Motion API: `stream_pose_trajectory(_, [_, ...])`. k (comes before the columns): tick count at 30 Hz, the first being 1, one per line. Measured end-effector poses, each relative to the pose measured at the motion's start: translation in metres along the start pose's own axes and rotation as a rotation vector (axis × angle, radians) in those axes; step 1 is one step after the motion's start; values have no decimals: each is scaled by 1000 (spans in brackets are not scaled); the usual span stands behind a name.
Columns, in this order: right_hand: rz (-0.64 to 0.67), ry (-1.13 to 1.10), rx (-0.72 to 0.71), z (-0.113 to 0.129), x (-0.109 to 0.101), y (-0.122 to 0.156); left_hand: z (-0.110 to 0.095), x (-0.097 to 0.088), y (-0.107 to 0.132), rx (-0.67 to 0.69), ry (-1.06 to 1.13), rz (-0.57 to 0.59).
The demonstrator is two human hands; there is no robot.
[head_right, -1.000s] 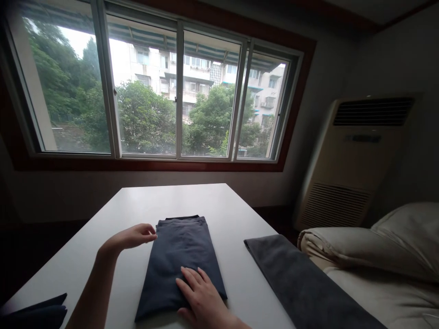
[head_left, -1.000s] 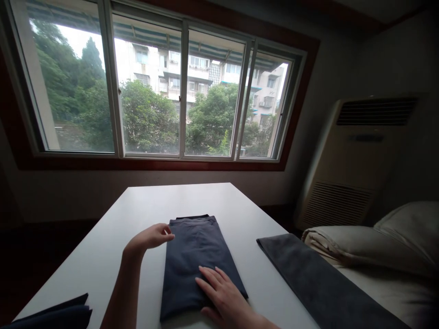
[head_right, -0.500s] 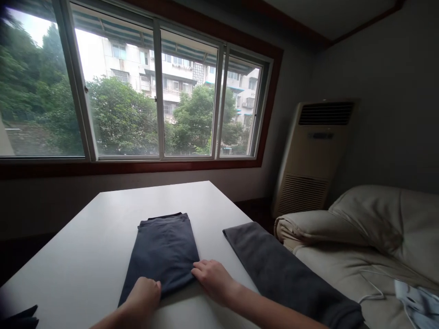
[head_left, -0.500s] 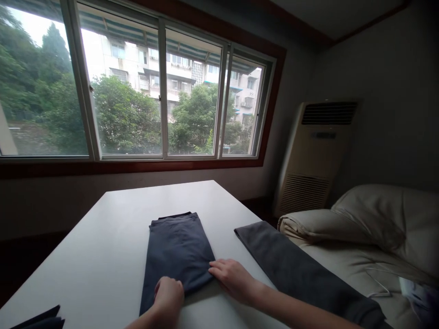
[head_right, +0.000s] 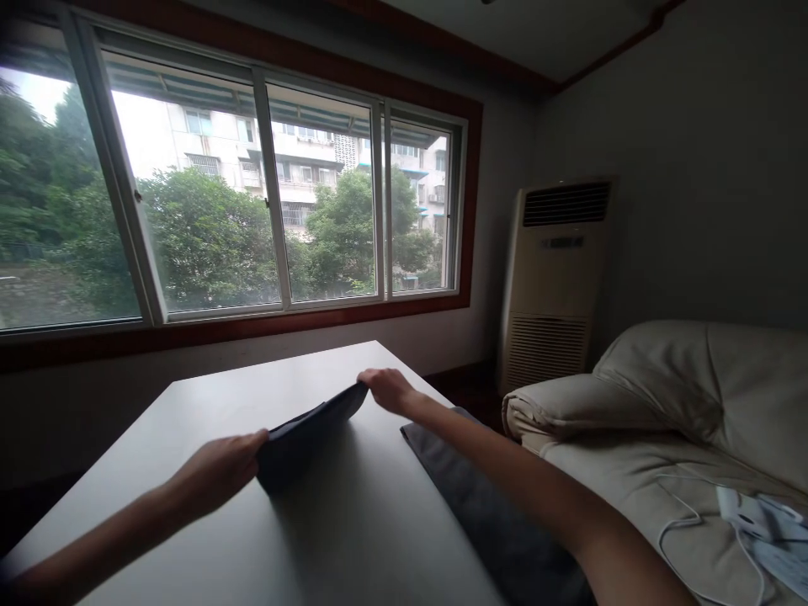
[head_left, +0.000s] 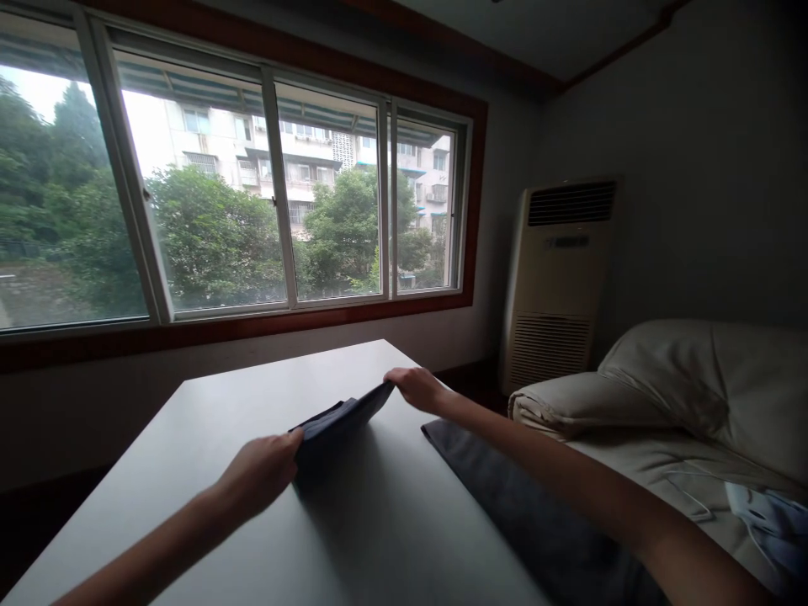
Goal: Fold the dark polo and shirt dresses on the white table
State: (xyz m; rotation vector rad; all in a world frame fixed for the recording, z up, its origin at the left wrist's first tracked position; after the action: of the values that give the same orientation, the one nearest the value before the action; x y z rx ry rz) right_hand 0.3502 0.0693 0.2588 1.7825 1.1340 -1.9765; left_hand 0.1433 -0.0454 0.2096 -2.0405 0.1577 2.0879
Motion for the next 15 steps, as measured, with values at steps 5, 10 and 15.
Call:
stream_pose_trajectory(5, [-181, -63, 72, -50, -97, -31, -13, -136, -35, 74, -90, -240])
stream_pose_trajectory(10, [-268, -52, 110, -93, -184, -33, -51, -217, -56, 216, 2, -387])
stream_pose_trajectory(15, [-275, 39, 210, -146, -213, -16, -103, -231, -79, 308, 59, -377])
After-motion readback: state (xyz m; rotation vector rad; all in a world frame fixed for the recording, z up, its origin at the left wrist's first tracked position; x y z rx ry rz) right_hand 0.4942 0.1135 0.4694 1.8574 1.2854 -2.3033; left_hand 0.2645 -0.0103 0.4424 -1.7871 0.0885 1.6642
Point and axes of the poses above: each hand's wrist, its own y-axis away from the middle knuckle, its own x-axis out of the palm, z = x × y, the point moved 10 cm from there along -y, towards the middle knuckle, and after that the axes turned 1 degree about -z, right-handed, at the moved point
